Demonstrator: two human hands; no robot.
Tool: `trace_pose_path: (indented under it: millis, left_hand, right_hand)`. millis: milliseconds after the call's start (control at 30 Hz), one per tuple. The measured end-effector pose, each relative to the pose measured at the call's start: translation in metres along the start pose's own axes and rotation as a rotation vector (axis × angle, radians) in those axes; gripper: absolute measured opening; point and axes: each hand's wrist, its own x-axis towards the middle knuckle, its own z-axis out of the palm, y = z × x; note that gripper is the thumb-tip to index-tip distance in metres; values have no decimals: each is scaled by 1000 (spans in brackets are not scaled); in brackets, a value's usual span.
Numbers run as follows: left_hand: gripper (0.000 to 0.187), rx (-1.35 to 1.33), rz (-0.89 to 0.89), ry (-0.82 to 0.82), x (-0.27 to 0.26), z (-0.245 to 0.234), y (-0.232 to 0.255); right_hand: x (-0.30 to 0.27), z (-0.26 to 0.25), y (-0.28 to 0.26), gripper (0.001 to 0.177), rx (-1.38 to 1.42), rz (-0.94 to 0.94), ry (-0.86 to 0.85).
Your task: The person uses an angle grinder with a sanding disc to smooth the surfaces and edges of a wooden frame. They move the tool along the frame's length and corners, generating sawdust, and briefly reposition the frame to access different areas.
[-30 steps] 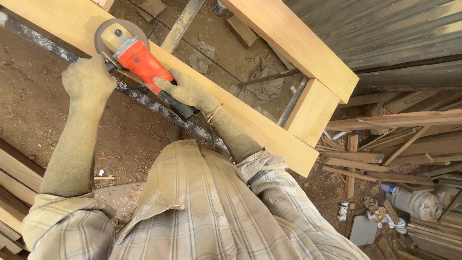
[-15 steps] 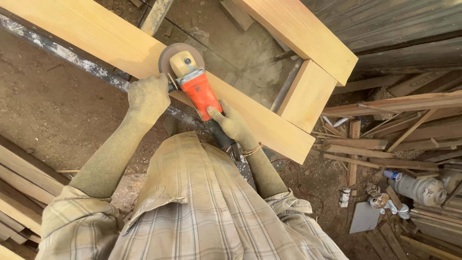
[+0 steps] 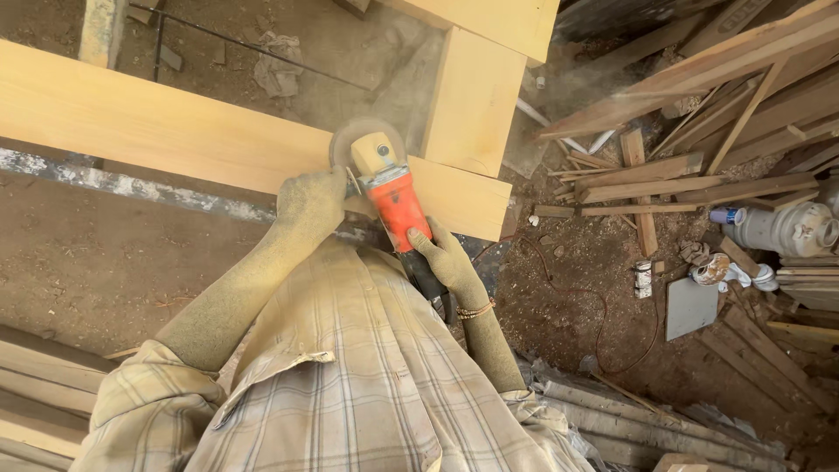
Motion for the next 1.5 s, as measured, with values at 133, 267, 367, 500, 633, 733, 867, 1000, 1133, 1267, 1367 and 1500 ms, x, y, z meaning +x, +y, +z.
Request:
trace_pose_path:
  millis: [133,267,367,500,633,733,867,1000,1133,1267,1367,1500]
  left_hand:
    - [14,36,52,-71,12,14,44]
    - [14,66,101,-152,26,25,87]
    - [15,53,143,-234,39,34,119]
    - [19,42,230,-244,52,53,159]
    - [18,-13,364,-179,61,73,207]
    - [16,-25,488,-213,69,86,252]
    - [14,27,646,-222,59,89,288]
    - [16,50,654,-174,48,81,251]
    - [10,153,525,-194,35,53,164]
    - [13,188,330,-111,-4,7,45]
    - [22,226,94,-171,-41,-17,-40]
    - [16,258,-45,-22,-103,-37,-142]
  right_hand:
    - [-24,-30,20,51,112,-28,45]
    - [-50,-60,37,49,131,31,124]
    - [-67,-84,50,46,102,60,168]
    - [-89,-111,72,44,257,87,222]
    - [-121,-136,93,42,394,135,300]
    - [-150,-145,111,42,455,161,459]
    - [-182,-126,131,41,547,155,620]
    - [-173,-82,142,39,581,53,609]
    - [-125,-22,126,39,523,-16,481]
    - [-72,54,86,42,69,-160,408]
    - [-35,101,48,50,-140,-54,240]
    - [3,168,0,60,-244,-162,52]
